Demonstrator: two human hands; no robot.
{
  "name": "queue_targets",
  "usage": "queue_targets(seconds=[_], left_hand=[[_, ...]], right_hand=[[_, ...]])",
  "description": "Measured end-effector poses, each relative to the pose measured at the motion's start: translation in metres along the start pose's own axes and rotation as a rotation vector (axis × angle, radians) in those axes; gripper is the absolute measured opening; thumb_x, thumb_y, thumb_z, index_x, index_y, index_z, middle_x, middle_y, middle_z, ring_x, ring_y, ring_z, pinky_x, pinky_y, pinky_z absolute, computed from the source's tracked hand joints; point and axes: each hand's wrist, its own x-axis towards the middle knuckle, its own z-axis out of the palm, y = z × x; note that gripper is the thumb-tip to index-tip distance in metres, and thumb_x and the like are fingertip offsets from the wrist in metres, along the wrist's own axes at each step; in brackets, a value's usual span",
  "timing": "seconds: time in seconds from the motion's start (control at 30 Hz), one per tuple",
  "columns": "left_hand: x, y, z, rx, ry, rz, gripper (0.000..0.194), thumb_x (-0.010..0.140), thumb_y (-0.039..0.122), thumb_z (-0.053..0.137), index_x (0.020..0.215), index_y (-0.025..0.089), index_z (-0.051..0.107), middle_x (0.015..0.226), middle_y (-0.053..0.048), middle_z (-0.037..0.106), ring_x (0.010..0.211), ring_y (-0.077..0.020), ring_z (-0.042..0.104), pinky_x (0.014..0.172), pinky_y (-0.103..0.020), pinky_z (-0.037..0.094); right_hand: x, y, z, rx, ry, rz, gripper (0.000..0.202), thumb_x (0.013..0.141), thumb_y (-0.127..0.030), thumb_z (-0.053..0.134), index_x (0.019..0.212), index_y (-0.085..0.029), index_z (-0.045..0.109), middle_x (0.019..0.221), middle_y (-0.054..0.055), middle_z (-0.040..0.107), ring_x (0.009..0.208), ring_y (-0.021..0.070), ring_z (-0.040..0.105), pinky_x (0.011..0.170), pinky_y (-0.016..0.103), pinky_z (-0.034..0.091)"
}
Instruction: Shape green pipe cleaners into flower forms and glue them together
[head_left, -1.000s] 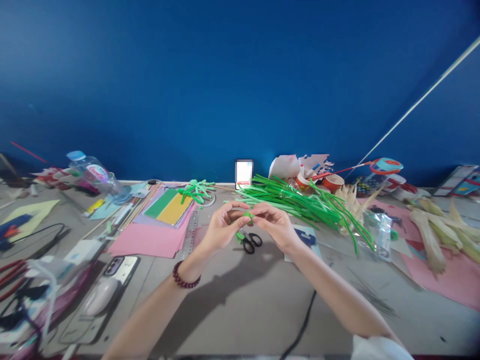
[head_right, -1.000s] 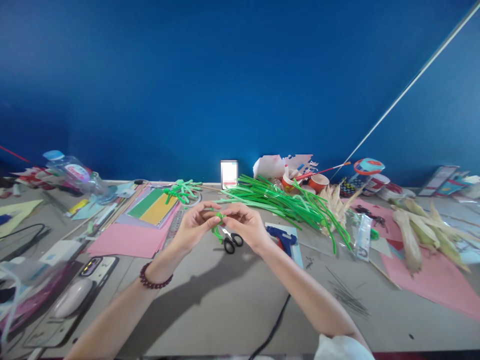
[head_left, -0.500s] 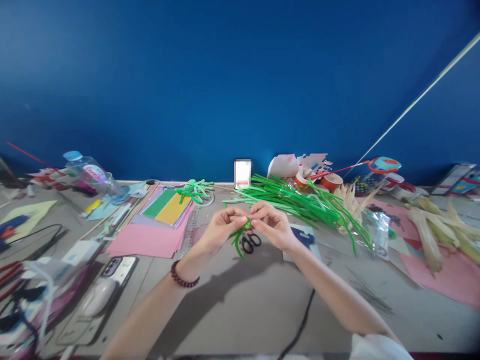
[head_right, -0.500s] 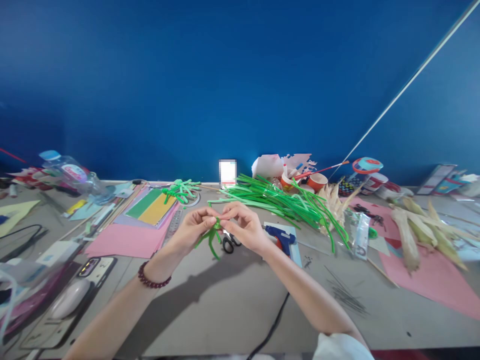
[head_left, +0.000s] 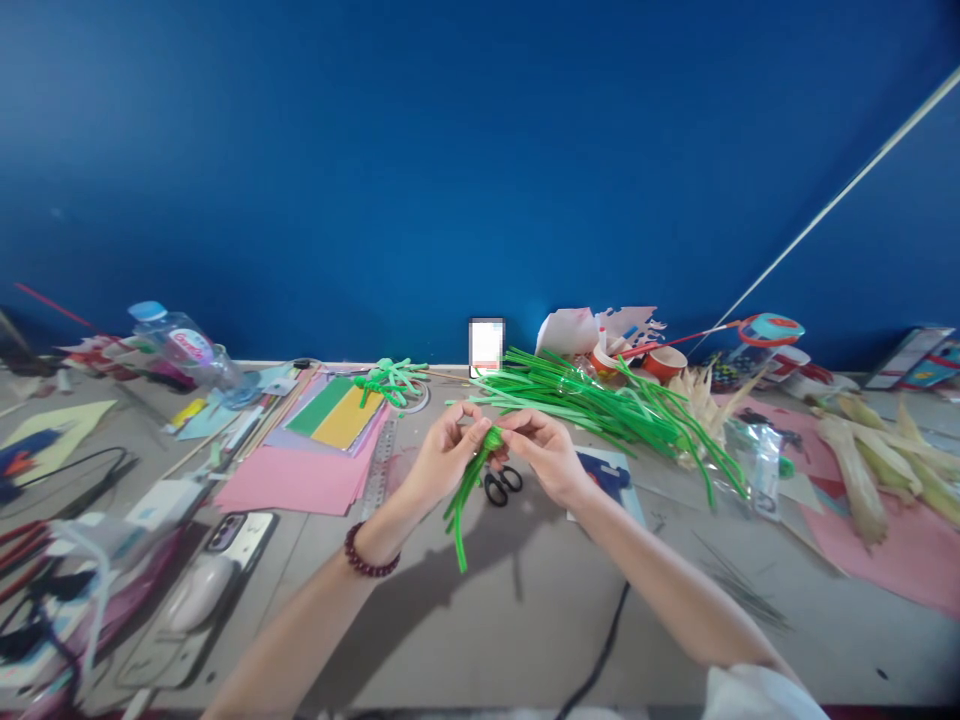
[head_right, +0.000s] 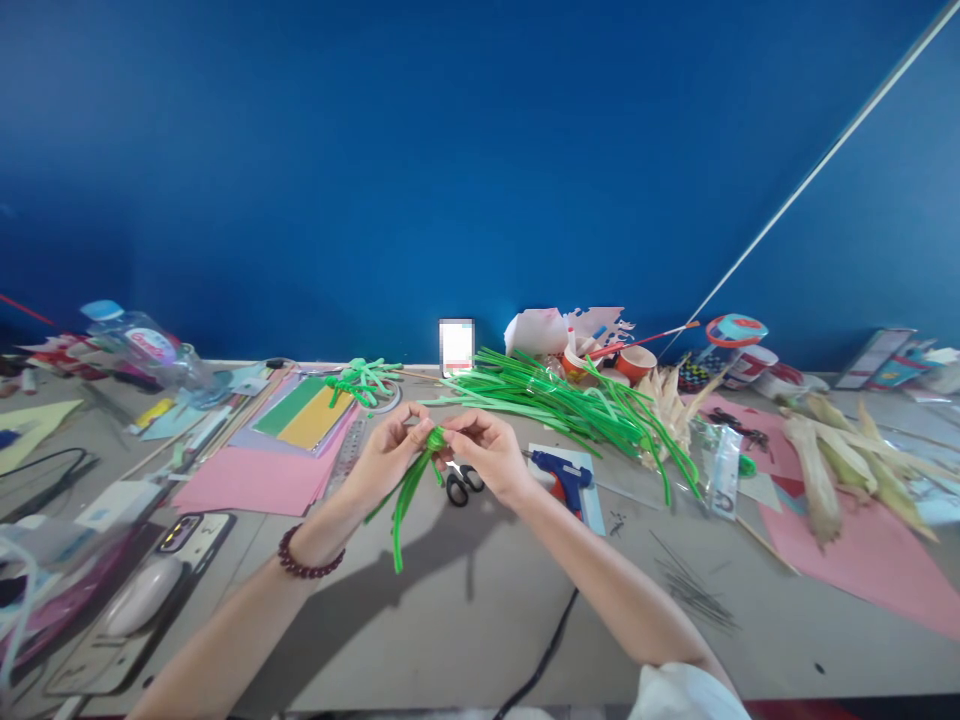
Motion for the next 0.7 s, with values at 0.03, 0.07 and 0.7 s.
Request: queue_targets(seconds=[0.03, 0.07, 0.7], left_hand=[[-0.0008, 0.0010, 0.0009, -0.004, 0.007, 0.003, 0.031, 0.084, 0.046, 0.060, 0.084, 0.018, 0.046, 0.060, 0.002, 0.065, 0.053, -0.0131, 0.064, 0.053, -0.024, 0.051], [-0.0014, 0.0019, 0.0015, -0.012, 0.014, 0.003, 0.031, 0.084, 0.046, 0.060, 0.086, 0.018, 0.047, 0.061, 0.002, 0.065, 0.055, -0.0132, 0.064, 0.055, -0.024, 0.051], [-0.0089, -0.0041, 0.0026, 0.284, 0.101, 0.150, 0.026, 0.083, 0.030, 0.065, 0.104, 0.018, 0.052, 0.083, -0.005, 0.072, 0.070, -0.0166, 0.070, 0.068, -0.028, 0.053]], right_hand=[[0.0005, 0.0008, -0.0005, 0.008, 0.021, 0.007, 0.030, 0.068, -0.040, 0.078, 0.074, -0.019, 0.059, 0.073, -0.001, 0.066, 0.052, 0.0113, 0.059, 0.051, 0.028, 0.053], [0.0010, 0.0013, -0.0013, 0.016, 0.039, 0.015, 0.028, 0.068, -0.039, 0.079, 0.074, -0.019, 0.060, 0.070, -0.001, 0.065, 0.052, 0.0113, 0.059, 0.051, 0.028, 0.052], [0.0015, -0.0059, -0.0058, 0.090, 0.124, 0.100, 0.023, 0.062, -0.032, 0.083, 0.070, -0.019, 0.065, 0.083, 0.000, 0.068, 0.074, 0.0135, 0.061, 0.070, 0.029, 0.047]])
